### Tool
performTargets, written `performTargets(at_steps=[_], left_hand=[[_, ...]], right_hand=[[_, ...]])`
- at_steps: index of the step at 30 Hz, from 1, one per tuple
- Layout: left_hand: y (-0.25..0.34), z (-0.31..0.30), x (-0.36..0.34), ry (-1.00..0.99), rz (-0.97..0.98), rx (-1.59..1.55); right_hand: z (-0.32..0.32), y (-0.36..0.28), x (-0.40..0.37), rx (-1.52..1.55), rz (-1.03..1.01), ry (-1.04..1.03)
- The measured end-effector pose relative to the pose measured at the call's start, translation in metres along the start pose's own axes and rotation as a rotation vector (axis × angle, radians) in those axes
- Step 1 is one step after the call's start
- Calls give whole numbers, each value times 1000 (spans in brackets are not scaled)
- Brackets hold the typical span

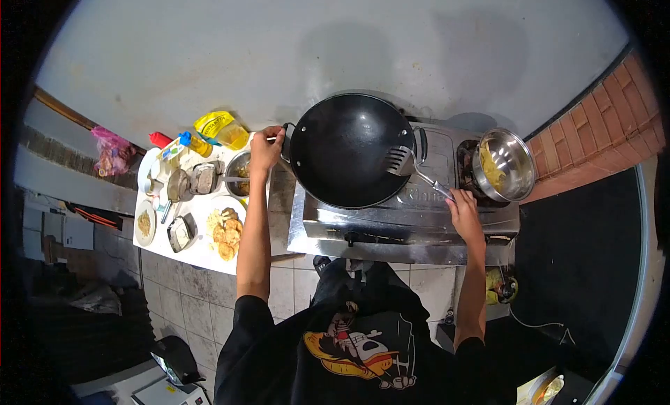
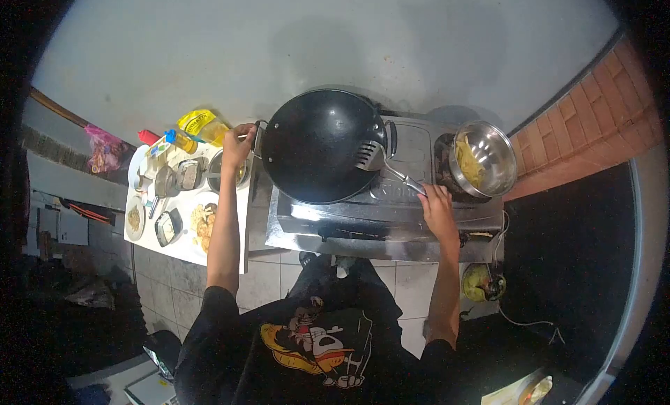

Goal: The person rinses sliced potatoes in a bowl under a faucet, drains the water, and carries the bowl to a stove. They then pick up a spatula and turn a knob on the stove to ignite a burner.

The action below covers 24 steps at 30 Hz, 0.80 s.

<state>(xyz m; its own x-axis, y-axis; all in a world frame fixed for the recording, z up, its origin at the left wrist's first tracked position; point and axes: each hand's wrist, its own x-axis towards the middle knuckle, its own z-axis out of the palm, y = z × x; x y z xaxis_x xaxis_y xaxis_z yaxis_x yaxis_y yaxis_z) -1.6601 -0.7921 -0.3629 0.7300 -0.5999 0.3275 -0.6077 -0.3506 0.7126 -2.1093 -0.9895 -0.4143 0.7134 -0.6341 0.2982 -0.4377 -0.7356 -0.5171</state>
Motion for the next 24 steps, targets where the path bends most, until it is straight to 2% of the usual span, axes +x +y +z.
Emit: performTargets(at_steps=[3, 7, 12, 24], left_hand=[[15, -5, -4, -40, -96, 13], [4, -5, -3, -29, -58, 9], [7, -11, -11, -57, -106, 11], [19, -9, -20, 44, -123, -65]], right_hand=[[13, 16, -6, -108, 17, -4], [23, 21, -8, -153, 37, 29], [34, 19, -10, -186, 72, 0], [30, -1, -10, -88, 155, 17]])
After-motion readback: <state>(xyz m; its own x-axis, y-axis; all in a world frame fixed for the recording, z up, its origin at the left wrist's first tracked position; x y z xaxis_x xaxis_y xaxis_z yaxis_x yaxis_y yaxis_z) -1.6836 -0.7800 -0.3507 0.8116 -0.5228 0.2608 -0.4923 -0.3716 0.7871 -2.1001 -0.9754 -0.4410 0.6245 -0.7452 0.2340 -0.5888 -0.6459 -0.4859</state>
